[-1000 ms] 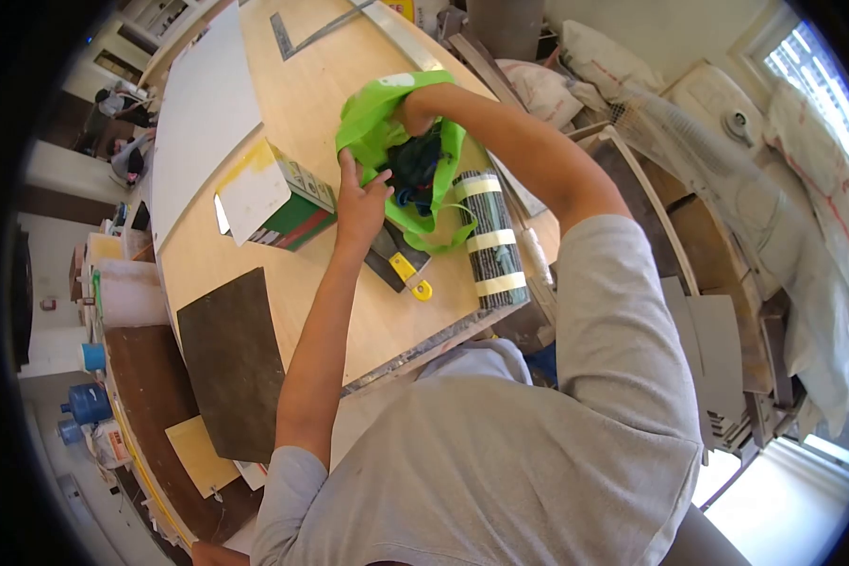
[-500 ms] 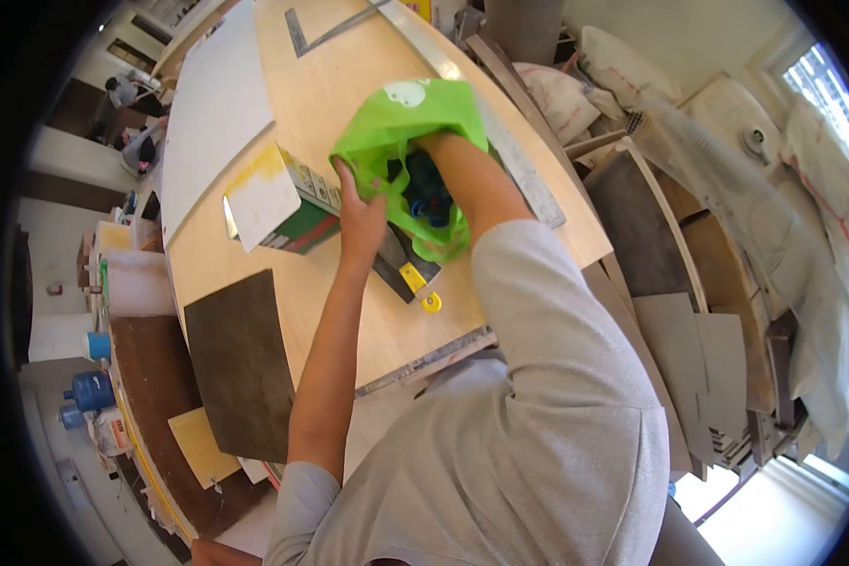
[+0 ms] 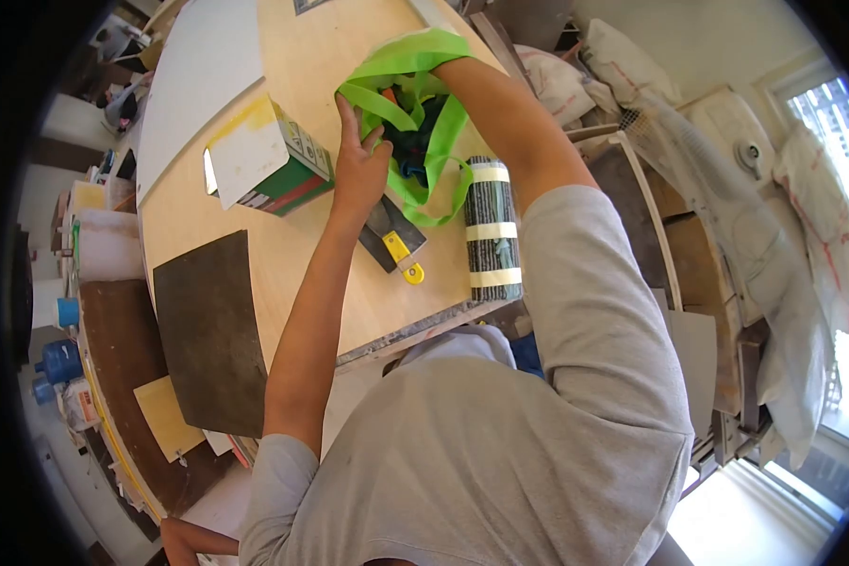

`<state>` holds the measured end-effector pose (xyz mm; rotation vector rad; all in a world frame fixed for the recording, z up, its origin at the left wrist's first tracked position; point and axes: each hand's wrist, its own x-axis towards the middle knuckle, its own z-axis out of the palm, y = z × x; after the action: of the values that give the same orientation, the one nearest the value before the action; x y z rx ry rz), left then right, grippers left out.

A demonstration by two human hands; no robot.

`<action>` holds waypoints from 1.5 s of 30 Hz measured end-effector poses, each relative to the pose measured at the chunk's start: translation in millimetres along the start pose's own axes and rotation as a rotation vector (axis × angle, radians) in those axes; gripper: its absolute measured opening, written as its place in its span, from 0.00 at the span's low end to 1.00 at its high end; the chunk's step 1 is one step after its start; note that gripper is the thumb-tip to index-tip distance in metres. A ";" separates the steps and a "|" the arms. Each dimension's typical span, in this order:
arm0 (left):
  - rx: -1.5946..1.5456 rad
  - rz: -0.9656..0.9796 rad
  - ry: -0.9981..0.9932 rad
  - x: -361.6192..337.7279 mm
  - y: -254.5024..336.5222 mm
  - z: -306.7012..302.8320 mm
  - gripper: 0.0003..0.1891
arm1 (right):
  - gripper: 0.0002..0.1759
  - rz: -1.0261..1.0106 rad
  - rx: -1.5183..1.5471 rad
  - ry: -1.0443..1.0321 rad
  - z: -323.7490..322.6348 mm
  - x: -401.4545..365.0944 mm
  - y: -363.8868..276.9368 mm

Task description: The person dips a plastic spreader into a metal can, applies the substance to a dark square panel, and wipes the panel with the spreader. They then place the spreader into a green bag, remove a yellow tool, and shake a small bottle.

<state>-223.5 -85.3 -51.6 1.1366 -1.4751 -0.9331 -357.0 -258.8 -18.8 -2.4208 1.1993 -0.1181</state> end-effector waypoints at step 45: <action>0.188 -0.043 -0.026 -7.0 -31.3 -3.0 0.38 | 0.11 0.214 0.009 0.372 62.1 2.5 42.4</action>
<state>-214.4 -86.6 -82.5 1.3010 -1.5904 -0.8545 -370.5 -262.0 -92.7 -2.3078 1.6051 -0.5253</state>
